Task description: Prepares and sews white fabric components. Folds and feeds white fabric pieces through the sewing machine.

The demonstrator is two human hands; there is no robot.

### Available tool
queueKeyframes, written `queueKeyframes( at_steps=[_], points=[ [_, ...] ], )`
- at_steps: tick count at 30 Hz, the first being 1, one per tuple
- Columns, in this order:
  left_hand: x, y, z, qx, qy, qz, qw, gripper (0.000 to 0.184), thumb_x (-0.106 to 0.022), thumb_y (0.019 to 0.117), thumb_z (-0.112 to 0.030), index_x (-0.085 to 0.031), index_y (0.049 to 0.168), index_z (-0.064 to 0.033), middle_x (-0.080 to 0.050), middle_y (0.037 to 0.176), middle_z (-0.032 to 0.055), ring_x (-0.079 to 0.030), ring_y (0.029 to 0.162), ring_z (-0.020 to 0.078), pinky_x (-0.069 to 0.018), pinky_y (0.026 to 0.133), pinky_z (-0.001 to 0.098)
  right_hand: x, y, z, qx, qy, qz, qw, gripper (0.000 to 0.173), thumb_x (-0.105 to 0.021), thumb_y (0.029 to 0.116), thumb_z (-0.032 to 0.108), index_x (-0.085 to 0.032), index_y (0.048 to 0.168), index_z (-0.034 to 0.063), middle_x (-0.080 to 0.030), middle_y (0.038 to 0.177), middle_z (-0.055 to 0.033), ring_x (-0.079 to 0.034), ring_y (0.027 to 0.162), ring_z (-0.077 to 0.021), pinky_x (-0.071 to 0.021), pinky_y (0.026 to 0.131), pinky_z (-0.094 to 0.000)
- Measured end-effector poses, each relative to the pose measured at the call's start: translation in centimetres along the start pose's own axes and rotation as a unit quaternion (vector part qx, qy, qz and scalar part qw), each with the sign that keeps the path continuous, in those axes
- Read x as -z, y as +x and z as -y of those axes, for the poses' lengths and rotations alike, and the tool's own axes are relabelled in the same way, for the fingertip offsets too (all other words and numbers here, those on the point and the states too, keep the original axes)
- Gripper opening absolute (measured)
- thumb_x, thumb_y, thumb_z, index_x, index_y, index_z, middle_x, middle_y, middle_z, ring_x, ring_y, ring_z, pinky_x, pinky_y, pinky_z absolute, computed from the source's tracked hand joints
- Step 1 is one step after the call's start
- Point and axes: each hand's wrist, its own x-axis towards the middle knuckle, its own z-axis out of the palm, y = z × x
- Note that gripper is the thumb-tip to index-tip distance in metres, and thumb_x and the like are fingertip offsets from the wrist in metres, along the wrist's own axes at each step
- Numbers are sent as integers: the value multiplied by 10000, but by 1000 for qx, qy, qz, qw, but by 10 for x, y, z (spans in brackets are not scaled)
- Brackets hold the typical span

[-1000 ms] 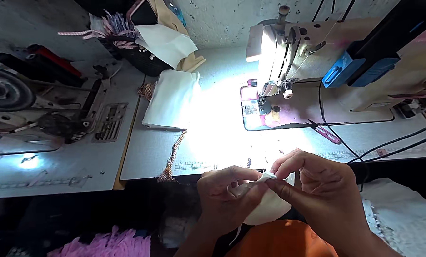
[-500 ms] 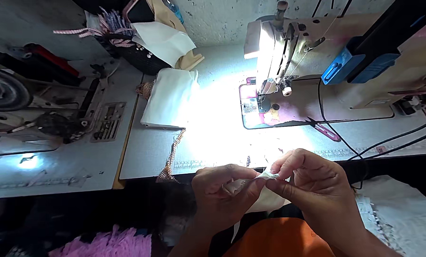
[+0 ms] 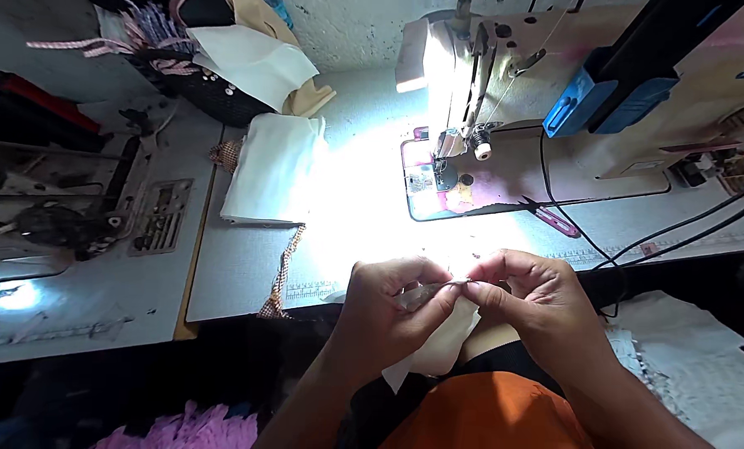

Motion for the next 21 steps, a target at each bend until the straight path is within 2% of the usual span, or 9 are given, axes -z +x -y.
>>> queueKeyframes(
  at_steps=[3,10,17,19,21],
  points=[
    [-2,1,5,27,-14,4,1000,52,-725,865,-120,-733,872,-70,-699,758,-68,-625,680,-43,-527,603,123,-2,1,-5,-22,25,-26,999,36,-706,896,68,-740,910,66,-710,831,-18,-672,781,-79,-565,696,-195],
    [-6,2,5,35,-20,-6,999,31,-736,853,-97,-731,863,-68,-697,744,-69,-629,660,-39,-534,587,125,-4,2,-9,-22,39,-35,998,54,-692,893,49,-729,929,64,-700,840,-20,-659,768,-74,-553,670,-181],
    [-4,3,4,29,-16,0,999,31,-725,867,-97,-730,878,-69,-702,757,-64,-637,669,-34,-540,586,128,-1,0,-8,-17,26,-40,999,79,-715,886,70,-746,958,77,-724,891,-29,-684,843,-111,-573,737,-216],
    [-5,3,2,30,-17,-8,999,29,-718,871,-88,-725,889,-66,-700,756,-65,-638,671,-34,-544,592,129,0,0,-10,6,8,-45,999,113,-740,873,96,-735,986,88,-726,911,-25,-688,875,-125,-576,771,-233],
    [-6,2,1,31,-18,-19,999,28,-711,877,-82,-717,897,-64,-694,755,-69,-628,674,-39,-534,597,124,-1,-1,-10,36,-20,-55,998,118,-764,862,130,-710,965,114,-717,903,3,-684,881,-105,-573,787,-227]
  ],
)
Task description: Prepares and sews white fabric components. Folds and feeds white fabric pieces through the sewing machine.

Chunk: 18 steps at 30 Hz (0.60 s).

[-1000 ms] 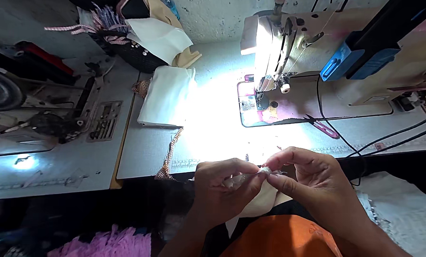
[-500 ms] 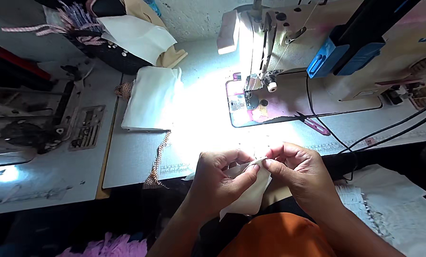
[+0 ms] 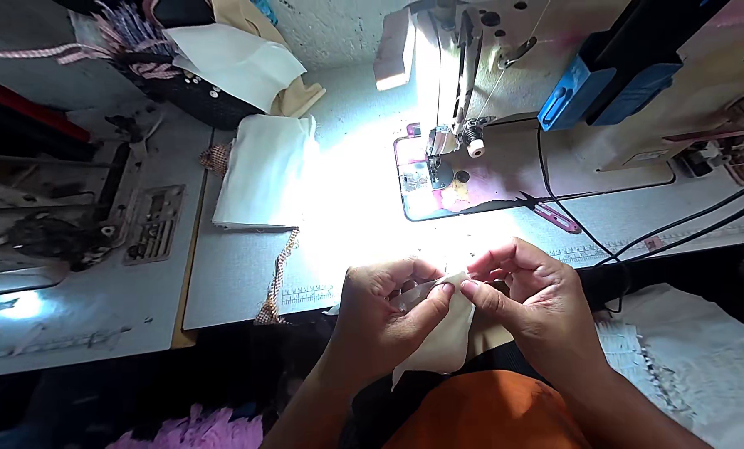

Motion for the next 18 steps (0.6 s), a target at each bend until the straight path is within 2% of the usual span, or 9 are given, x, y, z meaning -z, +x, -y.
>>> queueKeyframes(
  at_steps=[2,8,11,13,18],
  points=[
    [-2,-1,1,-6,-10,-8,1000,25,-703,875,-62,-709,898,-56,-698,771,-66,-638,697,-35,-546,620,129,-1,0,0,12,-13,0,1000,116,-787,854,156,-713,937,127,-713,892,20,-678,863,-83,-567,765,-206],
    [-9,-10,6,-1,-61,-33,998,30,-687,918,-52,-695,944,-40,-719,845,-44,-677,778,6,-587,715,180,4,3,0,-20,3,35,999,104,-789,872,187,-698,880,137,-678,864,21,-651,846,-79,-546,734,-192],
    [-19,-18,7,-1,-81,-73,994,38,-697,922,-45,-697,960,-45,-728,860,-41,-681,785,8,-587,724,181,5,3,0,-11,-26,35,999,109,-784,872,225,-695,860,162,-652,877,51,-618,895,-56,-516,788,-176],
    [-27,-24,7,-6,-87,-98,991,53,-704,921,-37,-703,972,-50,-732,876,-40,-685,801,8,-590,734,178,5,2,1,-24,-38,42,998,127,-784,876,268,-705,868,169,-649,868,66,-607,898,-40,-493,785,-165],
    [-36,-34,7,5,-119,-118,986,102,-704,929,-40,-712,1029,-58,-752,947,-35,-707,865,26,-603,794,199,6,-1,1,-38,-14,56,998,73,-762,892,200,-724,862,145,-653,881,39,-611,903,-63,-504,790,-170]
  ],
)
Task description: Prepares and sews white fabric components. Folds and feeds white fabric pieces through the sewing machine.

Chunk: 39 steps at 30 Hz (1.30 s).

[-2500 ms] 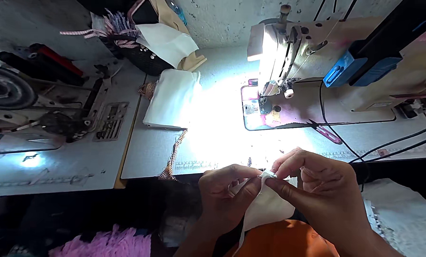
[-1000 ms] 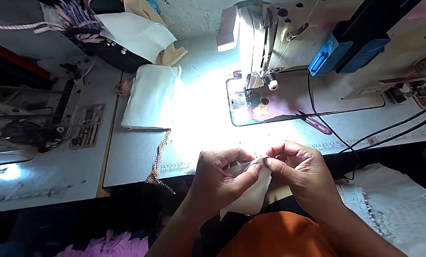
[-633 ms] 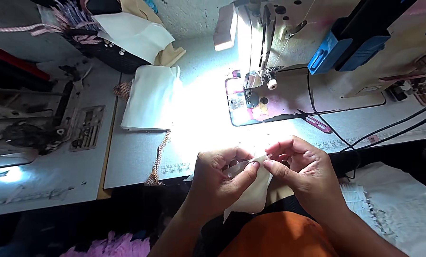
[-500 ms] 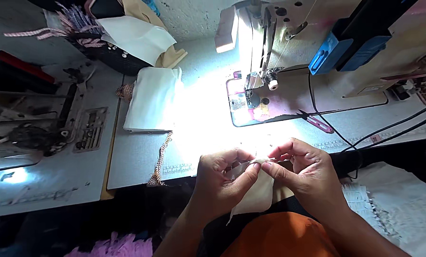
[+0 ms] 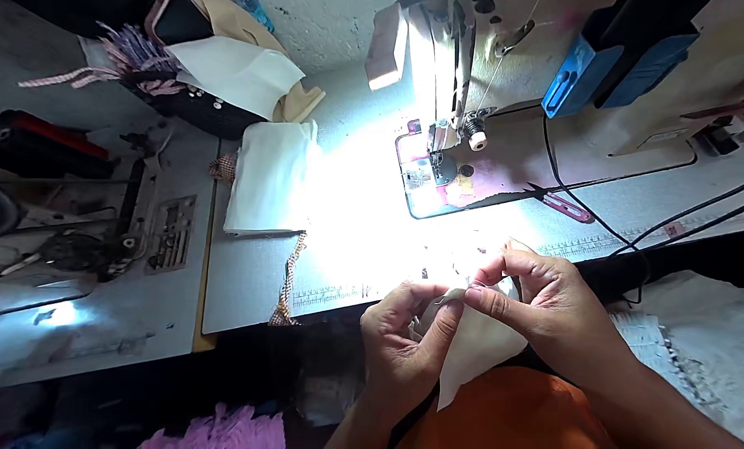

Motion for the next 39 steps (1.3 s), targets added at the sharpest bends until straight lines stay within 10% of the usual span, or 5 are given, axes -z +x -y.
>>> queueKeyframes(
  at_steps=[23,27,34,39],
  points=[
    [-8,-10,3,-24,9,-30,999,119,-696,940,-9,-770,1032,1,-781,950,23,-727,861,45,-610,799,208,-7,-7,-3,23,-19,-38,999,83,-750,894,185,-675,879,153,-623,904,50,-599,927,-51,-503,814,-176],
    [-9,-10,2,-39,21,-23,999,123,-692,947,-12,-769,1043,-13,-779,964,12,-724,886,38,-603,813,202,-2,-9,1,57,-57,-29,996,55,-721,916,212,-718,963,184,-697,931,96,-624,989,-49,-428,976,-373],
    [-13,-11,1,-44,-7,-31,999,131,-709,938,-14,-772,1048,-45,-782,981,2,-733,913,54,-609,843,224,-1,-12,8,59,-83,-19,995,56,-656,952,221,-711,951,213,-663,949,117,-600,1023,-29,-377,1030,-438],
    [-13,-11,-2,-28,-38,-25,999,136,-658,1003,-140,-773,1057,-91,-776,963,-59,-718,885,2,-596,817,181,0,-12,10,53,-42,-10,998,68,-648,965,190,-706,936,173,-673,935,80,-619,999,-55,-461,977,-345]
  ],
)
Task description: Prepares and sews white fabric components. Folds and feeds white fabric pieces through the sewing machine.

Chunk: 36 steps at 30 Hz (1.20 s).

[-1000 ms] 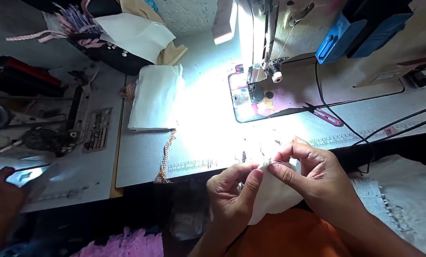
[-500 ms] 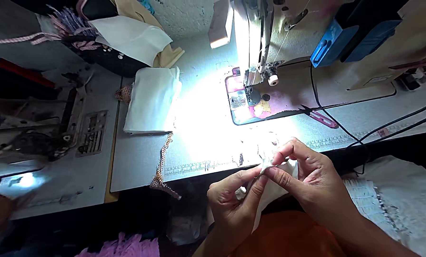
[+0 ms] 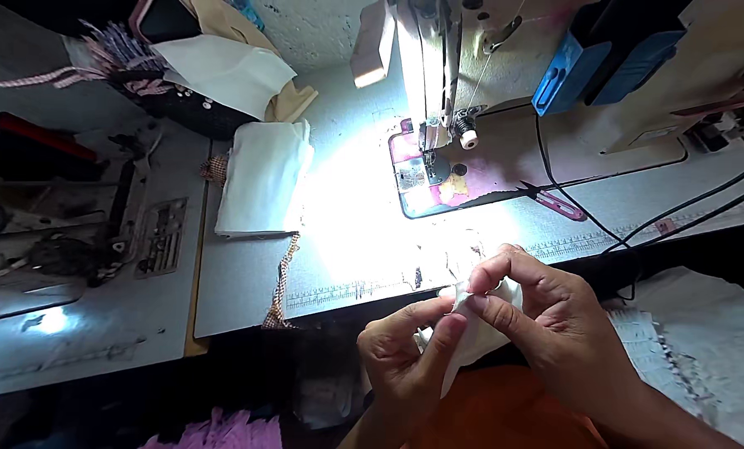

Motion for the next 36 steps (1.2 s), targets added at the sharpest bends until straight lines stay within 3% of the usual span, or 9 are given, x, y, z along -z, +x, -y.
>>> queueKeyframes(
  at_steps=[3,8,14,21,28,36],
  points=[
    [1,1,0,15,-19,10,1000,193,-597,1039,-150,-770,1079,-74,-774,964,-58,-713,878,-6,-592,810,177,1,0,1,-1,21,3,1000,67,-649,964,174,-712,943,164,-673,935,68,-622,986,-65,-481,946,-312],
    [5,3,2,0,-13,54,998,216,-577,1035,-71,-742,1173,-87,-758,1073,-76,-684,964,-26,-561,879,167,4,0,2,12,6,-6,1000,54,-662,957,182,-715,950,172,-671,927,86,-615,977,-47,-436,979,-360],
    [8,3,-2,-25,63,74,995,178,-578,1018,-46,-726,1114,-66,-753,1001,-45,-684,929,-24,-566,847,164,8,0,5,30,-21,4,999,29,-682,948,183,-707,962,186,-674,926,106,-614,968,-31,-416,990,-409],
    [11,5,-5,-33,73,87,993,177,-575,1027,-55,-728,1115,-50,-757,991,-35,-683,927,-31,-559,837,149,12,1,6,31,-11,12,999,29,-713,930,178,-725,956,177,-706,921,95,-640,952,-33,-443,966,-383],
    [13,9,-9,-25,62,99,993,173,-582,1016,-21,-729,1107,-26,-755,987,-17,-686,926,-15,-567,842,162,15,2,7,31,2,20,999,41,-720,920,137,-730,959,127,-720,920,49,-672,919,-63,-550,866,-252],
    [14,8,-8,-18,47,97,994,181,-580,1013,-17,-726,1119,-23,-757,1012,-18,-689,949,-6,-570,866,175,14,3,7,32,19,22,999,46,-725,913,109,-727,958,101,-721,930,25,-681,920,-77,-573,861,-239]
  ],
)
